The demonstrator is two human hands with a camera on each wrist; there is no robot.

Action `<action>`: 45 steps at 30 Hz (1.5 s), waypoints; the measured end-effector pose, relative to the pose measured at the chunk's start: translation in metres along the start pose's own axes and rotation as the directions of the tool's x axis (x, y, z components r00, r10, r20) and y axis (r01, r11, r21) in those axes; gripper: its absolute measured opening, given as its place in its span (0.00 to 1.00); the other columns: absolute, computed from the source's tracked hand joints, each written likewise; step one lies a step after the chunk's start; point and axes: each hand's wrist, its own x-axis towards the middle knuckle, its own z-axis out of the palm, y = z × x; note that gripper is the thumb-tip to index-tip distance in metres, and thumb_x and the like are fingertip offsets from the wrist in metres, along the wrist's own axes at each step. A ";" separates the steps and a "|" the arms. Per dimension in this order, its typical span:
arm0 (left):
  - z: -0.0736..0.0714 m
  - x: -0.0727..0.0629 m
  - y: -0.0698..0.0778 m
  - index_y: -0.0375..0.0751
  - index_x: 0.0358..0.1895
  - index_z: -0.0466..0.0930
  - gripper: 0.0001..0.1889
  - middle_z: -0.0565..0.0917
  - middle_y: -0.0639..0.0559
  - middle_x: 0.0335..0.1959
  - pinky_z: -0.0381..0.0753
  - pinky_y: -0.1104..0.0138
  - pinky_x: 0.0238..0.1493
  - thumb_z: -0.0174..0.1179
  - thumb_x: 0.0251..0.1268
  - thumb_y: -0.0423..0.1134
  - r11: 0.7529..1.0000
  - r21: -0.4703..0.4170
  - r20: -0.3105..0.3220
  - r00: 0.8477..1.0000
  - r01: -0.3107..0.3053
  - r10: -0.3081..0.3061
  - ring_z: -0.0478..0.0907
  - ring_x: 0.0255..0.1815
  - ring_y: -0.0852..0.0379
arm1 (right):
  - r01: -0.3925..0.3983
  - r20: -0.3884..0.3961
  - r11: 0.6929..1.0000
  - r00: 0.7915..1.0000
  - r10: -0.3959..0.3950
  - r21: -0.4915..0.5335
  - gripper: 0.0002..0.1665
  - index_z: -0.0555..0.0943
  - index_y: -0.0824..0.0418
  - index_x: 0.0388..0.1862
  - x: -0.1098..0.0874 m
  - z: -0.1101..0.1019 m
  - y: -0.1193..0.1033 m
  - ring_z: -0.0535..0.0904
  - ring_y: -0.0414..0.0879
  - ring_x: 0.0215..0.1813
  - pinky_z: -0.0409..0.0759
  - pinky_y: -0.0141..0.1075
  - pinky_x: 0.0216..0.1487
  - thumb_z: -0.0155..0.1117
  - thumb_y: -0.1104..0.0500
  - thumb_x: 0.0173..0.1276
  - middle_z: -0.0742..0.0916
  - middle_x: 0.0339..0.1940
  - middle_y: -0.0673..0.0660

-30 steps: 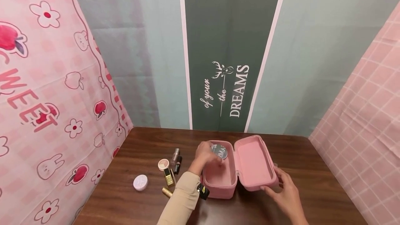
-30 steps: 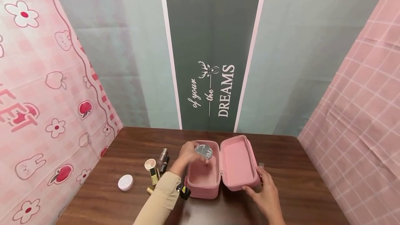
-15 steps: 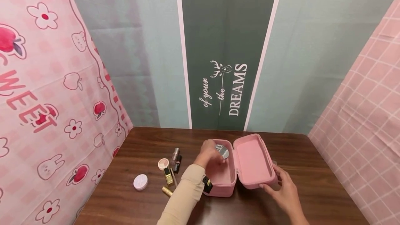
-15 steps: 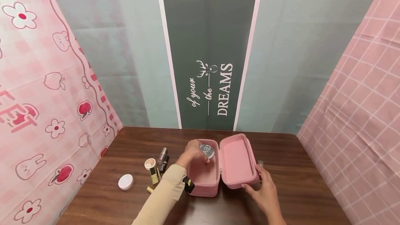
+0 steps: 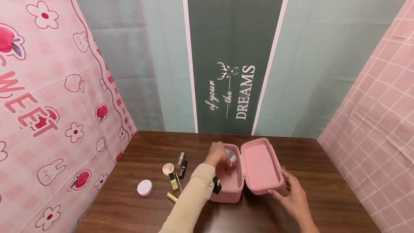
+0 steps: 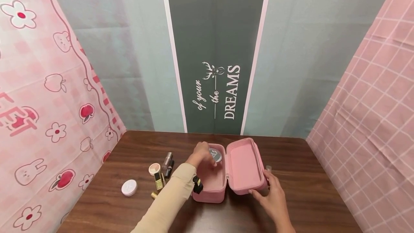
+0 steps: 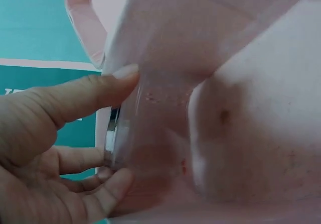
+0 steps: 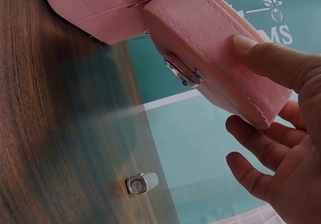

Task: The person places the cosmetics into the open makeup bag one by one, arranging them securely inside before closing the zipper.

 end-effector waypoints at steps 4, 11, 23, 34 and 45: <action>-0.003 0.003 0.003 0.31 0.39 0.79 0.34 0.74 0.44 0.29 0.76 0.61 0.35 0.82 0.18 0.38 0.999 0.051 0.024 1.000 -0.005 0.004 0.70 0.33 0.48 | 0.003 0.004 1.000 1.000 -0.003 -0.006 0.48 0.70 0.71 0.56 0.000 0.001 -0.001 0.77 0.56 0.41 0.78 0.42 0.36 0.82 0.66 0.33 0.78 0.46 0.67; -0.007 0.005 0.006 0.37 0.38 0.81 0.31 0.76 0.49 0.27 0.76 0.63 0.34 0.81 0.20 0.39 0.995 0.100 0.046 0.999 0.004 -0.008 0.71 0.30 0.52 | 0.015 0.001 1.000 1.000 -0.015 0.002 0.47 0.71 0.71 0.56 0.001 0.003 -0.003 0.77 0.55 0.40 0.75 0.27 0.36 0.82 0.65 0.33 0.79 0.44 0.66; 0.001 0.012 -0.007 0.29 0.37 0.76 0.25 0.75 0.45 0.28 0.78 0.61 0.34 0.77 0.32 0.33 0.996 -0.024 0.219 0.973 0.081 -0.074 0.76 0.31 0.49 | -0.011 0.005 1.000 1.000 0.011 0.006 0.47 0.71 0.72 0.56 0.002 0.006 -0.003 0.76 0.53 0.40 0.67 0.17 0.38 0.82 0.65 0.33 0.79 0.46 0.67; -0.007 -0.007 -0.016 0.32 0.41 0.80 0.21 0.79 0.50 0.30 0.76 0.64 0.36 0.73 0.42 0.37 0.983 -0.081 0.114 0.978 -0.166 0.175 0.73 0.31 0.55 | 0.015 0.005 1.000 1.000 -0.015 0.001 0.48 0.70 0.72 0.56 0.003 0.009 -0.005 0.77 0.54 0.39 0.77 0.33 0.36 0.82 0.65 0.33 0.78 0.47 0.67; -0.004 -0.044 -0.013 0.44 0.44 0.82 0.22 0.75 0.45 0.43 0.74 0.54 0.40 0.69 0.47 0.51 0.849 0.451 -0.002 0.951 -0.276 0.310 0.72 0.47 0.48 | 0.011 0.005 1.000 1.000 -0.011 -0.013 0.47 0.70 0.73 0.56 -0.001 0.004 -0.003 0.78 0.58 0.41 0.79 0.41 0.35 0.82 0.63 0.36 0.77 0.47 0.69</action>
